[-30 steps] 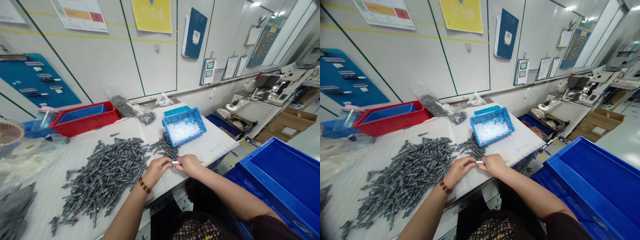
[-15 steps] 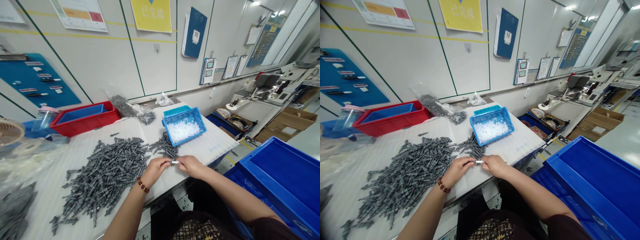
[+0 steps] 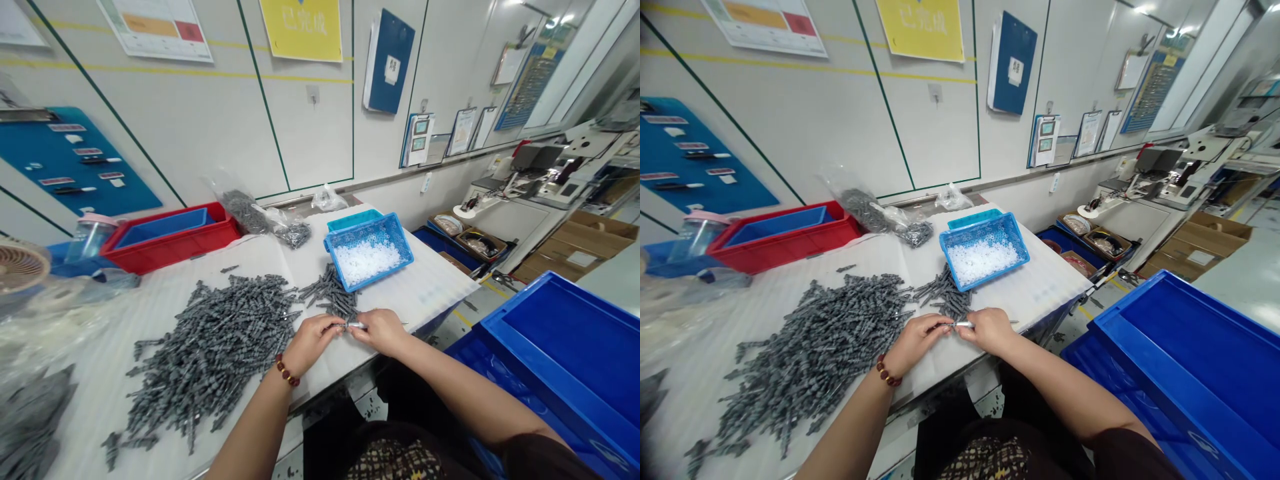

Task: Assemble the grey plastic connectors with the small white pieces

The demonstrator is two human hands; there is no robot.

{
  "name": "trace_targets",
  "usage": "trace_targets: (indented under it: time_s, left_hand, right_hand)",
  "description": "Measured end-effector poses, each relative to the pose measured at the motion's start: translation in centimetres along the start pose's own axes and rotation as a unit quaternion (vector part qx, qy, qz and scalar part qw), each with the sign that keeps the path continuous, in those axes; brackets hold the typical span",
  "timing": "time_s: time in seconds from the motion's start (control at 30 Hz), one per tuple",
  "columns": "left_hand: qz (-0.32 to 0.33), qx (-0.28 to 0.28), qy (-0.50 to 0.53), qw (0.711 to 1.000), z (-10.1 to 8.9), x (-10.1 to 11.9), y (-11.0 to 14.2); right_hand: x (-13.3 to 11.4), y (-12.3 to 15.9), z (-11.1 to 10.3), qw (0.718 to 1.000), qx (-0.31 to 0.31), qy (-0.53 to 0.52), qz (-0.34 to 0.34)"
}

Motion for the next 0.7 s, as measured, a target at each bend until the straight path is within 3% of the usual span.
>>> trace_targets:
  time_s: [0.17,0.27,0.37,0.43,0.5,0.57,0.7]
  left_hand:
    - [0.006,0.01,-0.005,1.0,0.0,-0.1,0.0]
    - [-0.007,0.049,-0.013,0.999,-1.5,-1.0,0.3]
    - [-0.058,0.166,-0.055,0.983,-5.4,-2.6,1.2]
    - [-0.098,0.266,-0.132,0.95,-8.2,-3.4,2.3]
    - [-0.131,0.311,-0.214,0.917,-9.6,-3.8,2.9]
    - [-0.16,0.274,-0.249,0.915,-8.7,-4.4,2.5]
    - [-0.172,0.16,-0.241,0.942,-4.3,-5.5,0.6]
  right_hand:
    - [0.1,-0.1,0.0,1.0,0.009,0.007,0.024]
    - [0.5,0.0,-0.2,0.999,0.006,0.003,0.043]
    - [1.2,0.1,-0.3,0.998,0.005,-0.003,0.057]
    - [1.6,0.3,-0.4,0.998,0.005,-0.011,0.06]
    - [1.8,0.4,-0.4,0.998,0.008,-0.025,0.062]
    - [1.8,0.6,-0.4,0.997,0.016,-0.045,0.055]
    - [1.0,0.8,-0.6,0.994,0.041,-0.102,0.01]
Point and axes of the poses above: each hand's wrist, its own y-axis away from the middle knuckle, its own z-axis out of the palm, x = y × z, the point moved 7 cm from there along -y, towards the middle knuckle, and after that the axes turned 2 degrees about z, right-handed, at the moved point
